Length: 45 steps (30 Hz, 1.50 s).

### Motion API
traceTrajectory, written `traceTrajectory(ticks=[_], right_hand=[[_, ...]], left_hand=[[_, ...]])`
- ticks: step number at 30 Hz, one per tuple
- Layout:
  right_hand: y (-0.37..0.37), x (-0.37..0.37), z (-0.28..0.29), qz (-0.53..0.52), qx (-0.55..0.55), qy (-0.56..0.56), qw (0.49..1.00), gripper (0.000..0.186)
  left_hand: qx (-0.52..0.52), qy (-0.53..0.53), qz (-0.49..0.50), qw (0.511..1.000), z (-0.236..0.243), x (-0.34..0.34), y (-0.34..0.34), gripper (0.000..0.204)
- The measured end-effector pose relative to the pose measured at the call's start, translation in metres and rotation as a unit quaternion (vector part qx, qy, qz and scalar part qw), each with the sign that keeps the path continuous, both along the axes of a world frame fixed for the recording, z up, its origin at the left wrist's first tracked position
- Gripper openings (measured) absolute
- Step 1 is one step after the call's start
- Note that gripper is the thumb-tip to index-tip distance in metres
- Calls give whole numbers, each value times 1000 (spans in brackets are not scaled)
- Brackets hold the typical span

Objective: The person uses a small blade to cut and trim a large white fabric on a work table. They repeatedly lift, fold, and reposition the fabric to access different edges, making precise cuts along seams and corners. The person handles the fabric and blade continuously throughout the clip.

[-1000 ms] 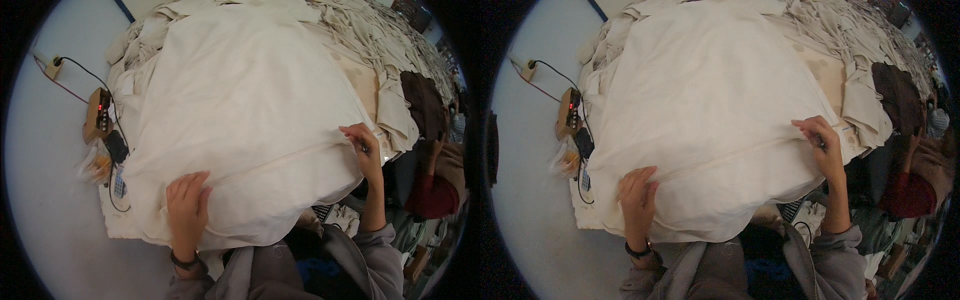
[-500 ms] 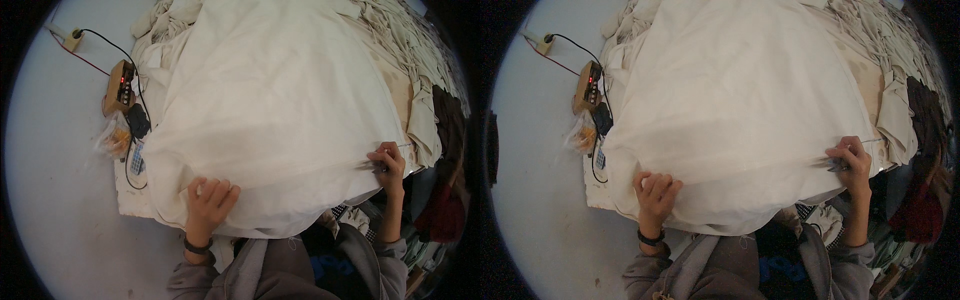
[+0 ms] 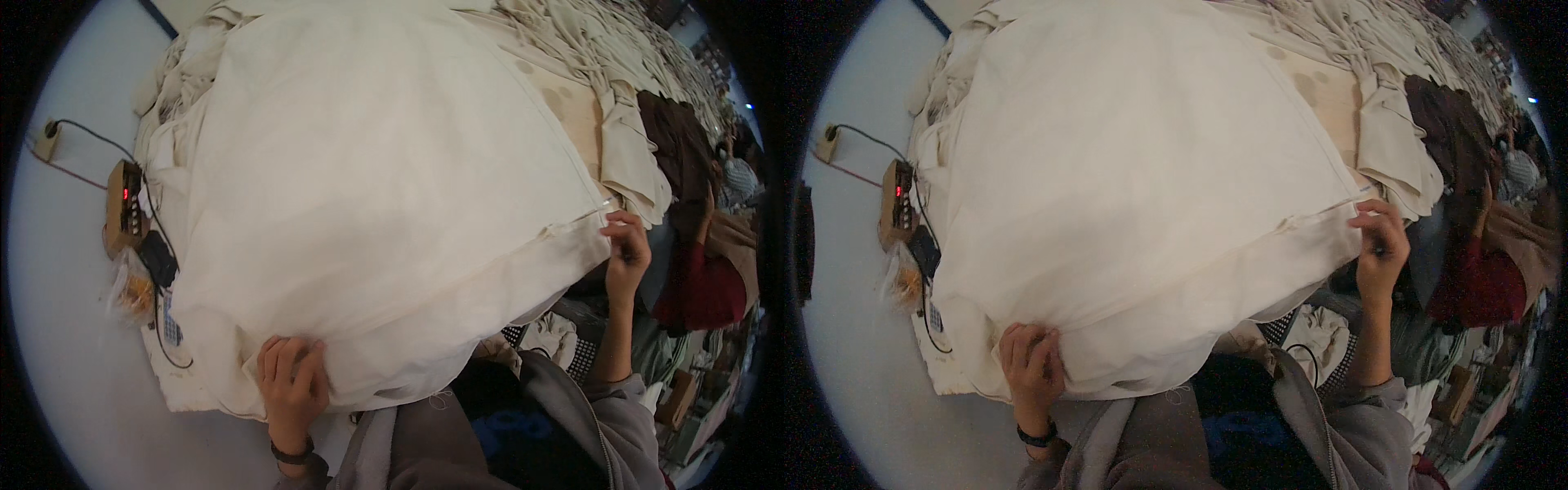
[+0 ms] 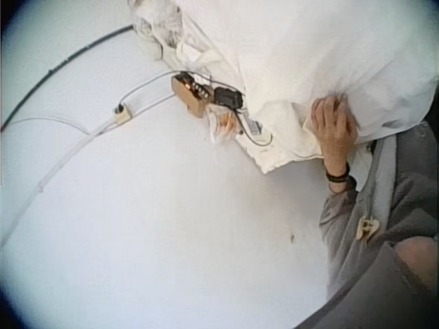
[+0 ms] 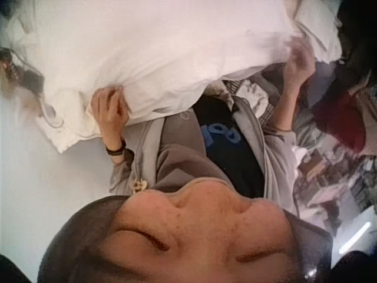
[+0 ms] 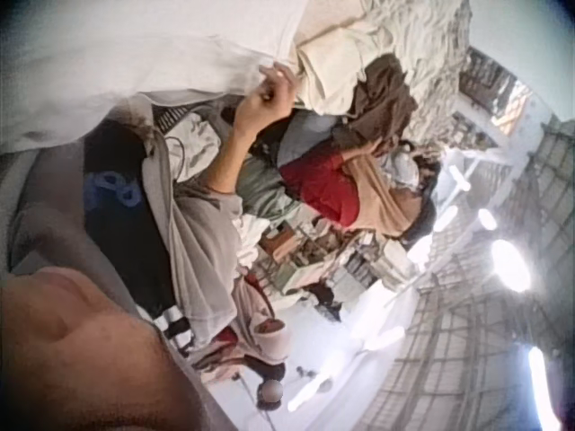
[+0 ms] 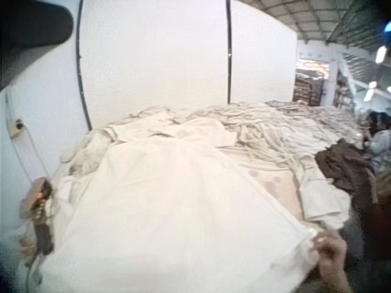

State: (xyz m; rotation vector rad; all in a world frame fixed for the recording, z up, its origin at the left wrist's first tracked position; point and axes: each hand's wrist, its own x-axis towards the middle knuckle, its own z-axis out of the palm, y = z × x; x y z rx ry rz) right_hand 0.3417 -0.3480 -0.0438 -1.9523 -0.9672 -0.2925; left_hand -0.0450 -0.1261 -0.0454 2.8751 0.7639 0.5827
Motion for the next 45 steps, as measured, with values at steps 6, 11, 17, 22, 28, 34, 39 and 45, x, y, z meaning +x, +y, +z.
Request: traceTrajectory(ticks=[6, 11, 17, 22, 28, 34, 39, 45], right_hand=[[-7, -9, 11, -8, 93, 127, 987, 14], [19, -22, 14, 63, -86, 111, 988, 29], [50, -6, -3, 53, -195, -33, 979, 37], [7, 3, -8, 22, -200, 34, 979, 20], [-56, 22, 37, -135, -259, 78, 953, 22], [41, 5, 22, 85, -76, -48, 992, 53], [75, 4, -11, -20, -272, -69, 960, 66], [20, 41, -40, -61, -224, -19, 973, 53]], left_hand=[[14, -18, 16, 1000, 1, 6, -3, 29], [84, 88, 93, 988, 8, 14, -7, 46], [35, 47, 195, 979, 6, 11, 18, 46], [-83, 68, 126, 986, 27, 3, 0, 29], [-572, -14, -36, 819, 84, -34, -20, 34], [37, -21, 172, 984, 48, 0, 16, 50], [-35, 149, 156, 976, 8, 1, 23, 69], [-68, 100, 59, 991, 5, -21, -6, 71]])
